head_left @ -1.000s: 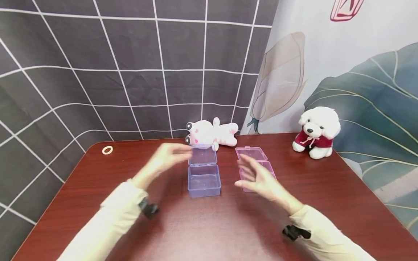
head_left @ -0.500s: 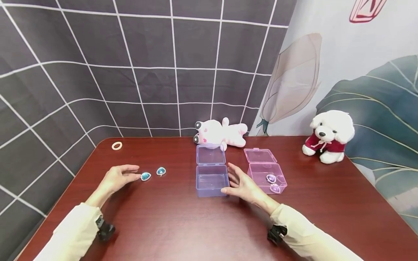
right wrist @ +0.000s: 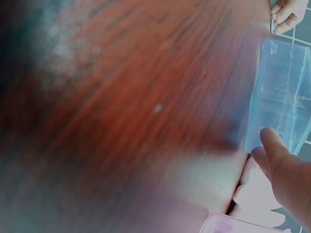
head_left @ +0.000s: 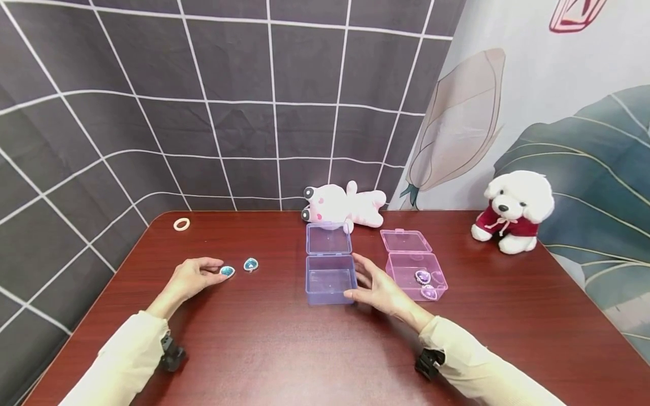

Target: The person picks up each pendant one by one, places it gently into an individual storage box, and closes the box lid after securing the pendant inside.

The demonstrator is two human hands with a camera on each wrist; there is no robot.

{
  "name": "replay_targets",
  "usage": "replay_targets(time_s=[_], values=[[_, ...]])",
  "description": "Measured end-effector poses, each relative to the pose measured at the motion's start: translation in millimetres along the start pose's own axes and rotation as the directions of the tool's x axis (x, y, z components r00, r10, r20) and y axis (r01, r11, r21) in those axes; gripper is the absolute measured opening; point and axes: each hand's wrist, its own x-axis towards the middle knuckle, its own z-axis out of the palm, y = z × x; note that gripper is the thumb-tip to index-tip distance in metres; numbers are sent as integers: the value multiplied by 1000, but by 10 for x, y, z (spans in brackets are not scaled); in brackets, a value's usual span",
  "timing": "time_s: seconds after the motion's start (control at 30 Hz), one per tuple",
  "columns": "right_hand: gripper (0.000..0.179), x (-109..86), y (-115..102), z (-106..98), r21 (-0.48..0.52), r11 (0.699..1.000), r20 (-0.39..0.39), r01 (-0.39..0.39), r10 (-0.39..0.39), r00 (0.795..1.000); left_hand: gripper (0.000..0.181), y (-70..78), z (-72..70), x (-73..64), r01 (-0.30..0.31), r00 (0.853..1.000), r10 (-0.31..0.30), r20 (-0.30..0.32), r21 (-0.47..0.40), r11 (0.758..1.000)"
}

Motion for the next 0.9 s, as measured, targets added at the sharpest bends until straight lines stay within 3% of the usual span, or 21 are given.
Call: replay_targets(time_s=[0.2, 0.5, 0.57, 0.63, 0.73, 0.83, 0.9], values=[[80, -4, -17, 10, -18, 1000, -9, -7, 7, 1000, 30, 37, 61, 34, -19, 999, 21, -24, 50, 999], [80, 4, -26, -2, -46, 999, -16, -29, 28, 999, 20, 168, 24, 45, -36, 997, 38, -61, 38, 999], [79, 5, -24, -8, -51, 998, -15, -33, 32, 999, 21, 243, -3, 71, -41, 998, 41, -57, -13, 999], [79, 3, -21, -15, -51, 998, -11, -34, 34, 999, 24, 357, -5, 116, -52, 999, 50, -17, -130, 990], [79, -4, -16, -22, -51, 998, -13, -38, 38, 999, 30, 606, 81, 203, -61, 991, 95, 90, -325, 944], [79, -6, -9, -16, -64, 997, -18, -44, 43, 999, 31, 907, 279, 284, -53, 965, 164, 207, -455, 889], [79, -1, -5, -6, -69, 996, -17, -49, 47, 999, 29, 1091, 444, 324, -53, 937, 216, 275, -499, 865]])
